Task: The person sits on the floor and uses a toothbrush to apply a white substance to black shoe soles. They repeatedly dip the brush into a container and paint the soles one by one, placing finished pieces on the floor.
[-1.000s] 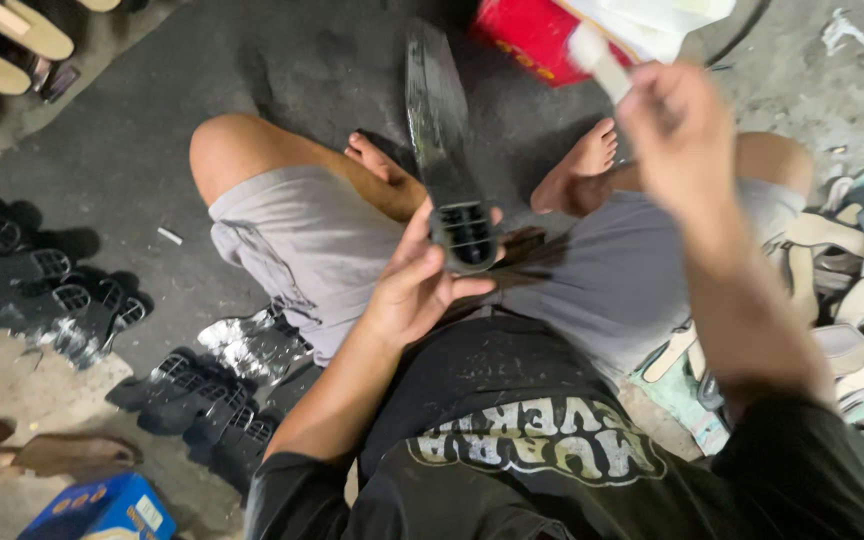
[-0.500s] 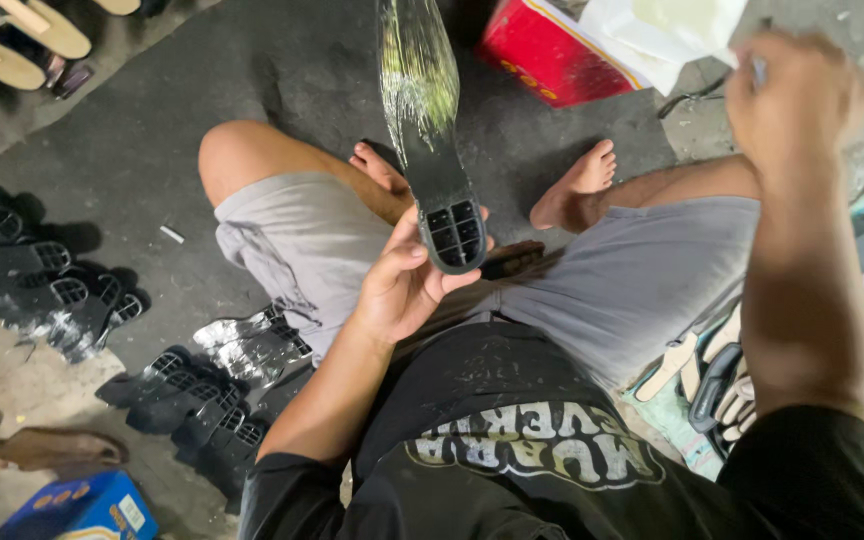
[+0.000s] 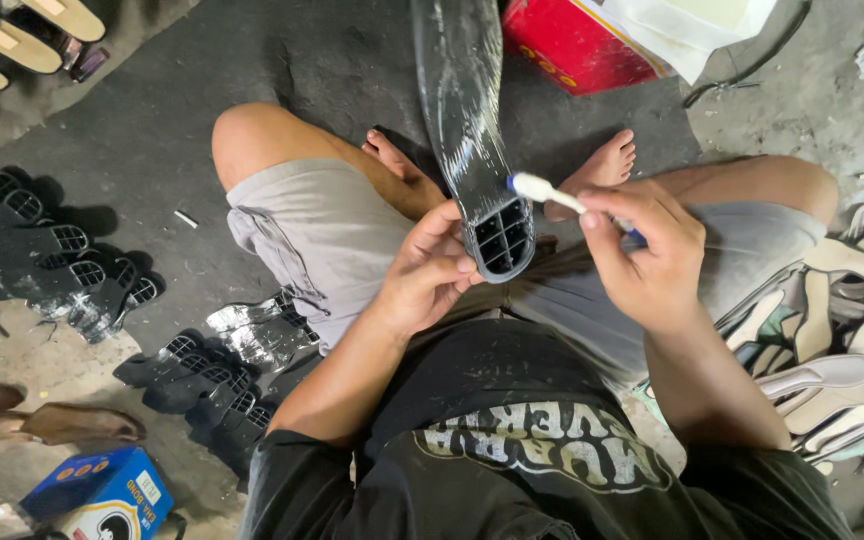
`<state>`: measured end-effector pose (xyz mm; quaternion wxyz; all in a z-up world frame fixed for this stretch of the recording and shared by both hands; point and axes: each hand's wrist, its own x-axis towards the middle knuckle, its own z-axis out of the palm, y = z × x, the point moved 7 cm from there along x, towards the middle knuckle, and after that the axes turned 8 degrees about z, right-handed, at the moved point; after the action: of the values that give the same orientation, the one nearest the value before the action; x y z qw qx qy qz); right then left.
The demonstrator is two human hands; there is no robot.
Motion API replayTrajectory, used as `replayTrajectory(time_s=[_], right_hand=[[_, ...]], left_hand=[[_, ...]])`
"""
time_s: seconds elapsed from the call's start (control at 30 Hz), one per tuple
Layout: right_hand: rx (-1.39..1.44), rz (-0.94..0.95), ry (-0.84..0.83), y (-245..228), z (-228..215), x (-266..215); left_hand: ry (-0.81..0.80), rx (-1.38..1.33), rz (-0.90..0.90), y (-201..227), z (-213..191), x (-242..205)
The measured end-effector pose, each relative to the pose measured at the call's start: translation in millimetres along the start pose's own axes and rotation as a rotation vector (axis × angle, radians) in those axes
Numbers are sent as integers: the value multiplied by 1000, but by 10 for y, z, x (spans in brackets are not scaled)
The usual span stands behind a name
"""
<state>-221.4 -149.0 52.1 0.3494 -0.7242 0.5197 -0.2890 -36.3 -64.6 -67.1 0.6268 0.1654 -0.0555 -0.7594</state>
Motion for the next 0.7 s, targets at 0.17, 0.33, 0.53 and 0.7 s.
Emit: replayTrajectory(time_s=[0.17, 0.33, 0.53, 0.7], right_hand=[[-56, -160, 4, -190, -54, -6], [-11, -238, 18, -233, -58, -168], [-10, -186, 113, -52, -106, -49], [-46, -174, 76, -140, -14, -127]], left_hand=[[-66, -64, 97, 193, 251, -13], [-93, 81, 238, 360, 448, 18], [2, 732, 236, 464, 480, -2], [-90, 1049, 920, 612, 738, -19]])
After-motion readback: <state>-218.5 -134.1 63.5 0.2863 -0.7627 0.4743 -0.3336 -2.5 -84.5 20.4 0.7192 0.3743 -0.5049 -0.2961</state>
